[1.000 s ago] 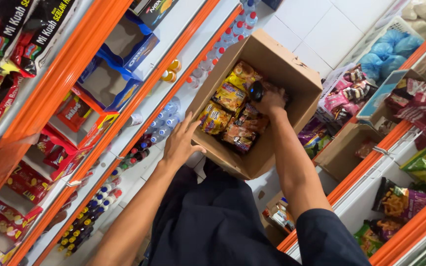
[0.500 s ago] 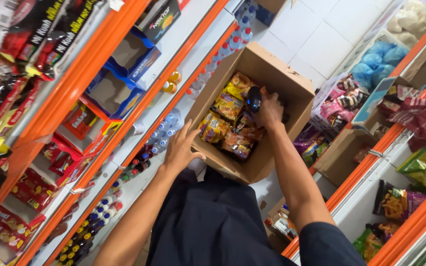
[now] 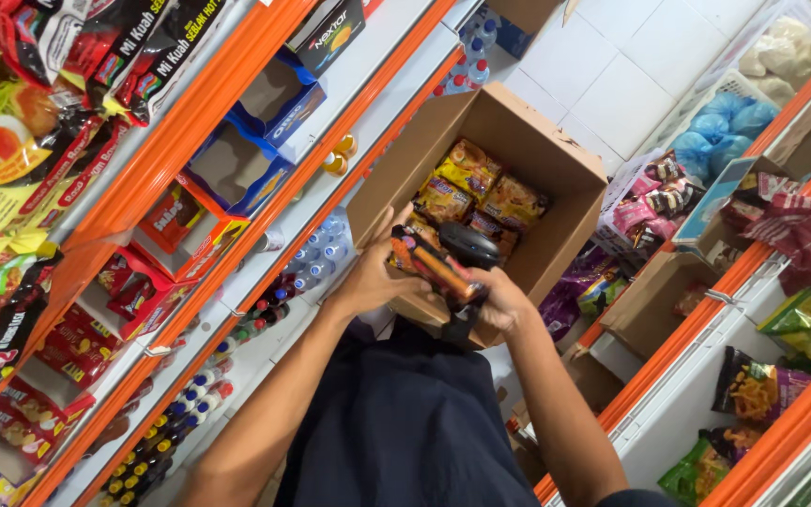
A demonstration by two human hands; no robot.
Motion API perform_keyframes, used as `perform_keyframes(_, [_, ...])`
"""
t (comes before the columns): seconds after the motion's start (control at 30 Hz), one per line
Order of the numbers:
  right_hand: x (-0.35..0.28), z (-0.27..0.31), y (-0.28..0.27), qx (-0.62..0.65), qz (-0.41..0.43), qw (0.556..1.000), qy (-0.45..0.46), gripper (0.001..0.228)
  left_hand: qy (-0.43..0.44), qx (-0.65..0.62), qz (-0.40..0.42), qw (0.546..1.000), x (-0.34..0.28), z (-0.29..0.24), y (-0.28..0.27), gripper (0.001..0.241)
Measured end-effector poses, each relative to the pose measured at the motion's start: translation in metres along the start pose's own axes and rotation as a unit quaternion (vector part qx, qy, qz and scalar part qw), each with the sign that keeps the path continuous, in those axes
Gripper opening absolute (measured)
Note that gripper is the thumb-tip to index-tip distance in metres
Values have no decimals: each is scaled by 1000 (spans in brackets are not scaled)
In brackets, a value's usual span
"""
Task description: The person stocks store shelves by taking instant noodle packs from a cardboard box, scanning their barcodes with a handheld barcode scanner, and placing them onto the shelves.
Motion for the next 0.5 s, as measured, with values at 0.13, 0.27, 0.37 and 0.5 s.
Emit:
perform_keyframes(0.13, [-4,-3,17,0,-32,998,-46,39,5,-125,-52,991,-6,9,4,72])
perform_keyframes(0.27, [-16,14,22,-77,-70,970,-221,30,-44,-325,-150,933,-18,21,9,53])
perform_keyframes(0.37, [-12,21,33,-191,-81,947,-246,32,-92,-395,-187,895,-22,35,15,51])
perform_keyframes(0.5, [-13,18,54,-250,-97,927,-261,36,-57,-508,-207,834,-25,61,23,44])
Point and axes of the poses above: each hand's wrist, its own x-axis towards the middle knuckle, its own y-axis out of the palm, z = x × y, the point moved 5 cm from there along x, towards the middle knuckle, and after that the axes turned 14 degrees about z, right-handed, at the moved point
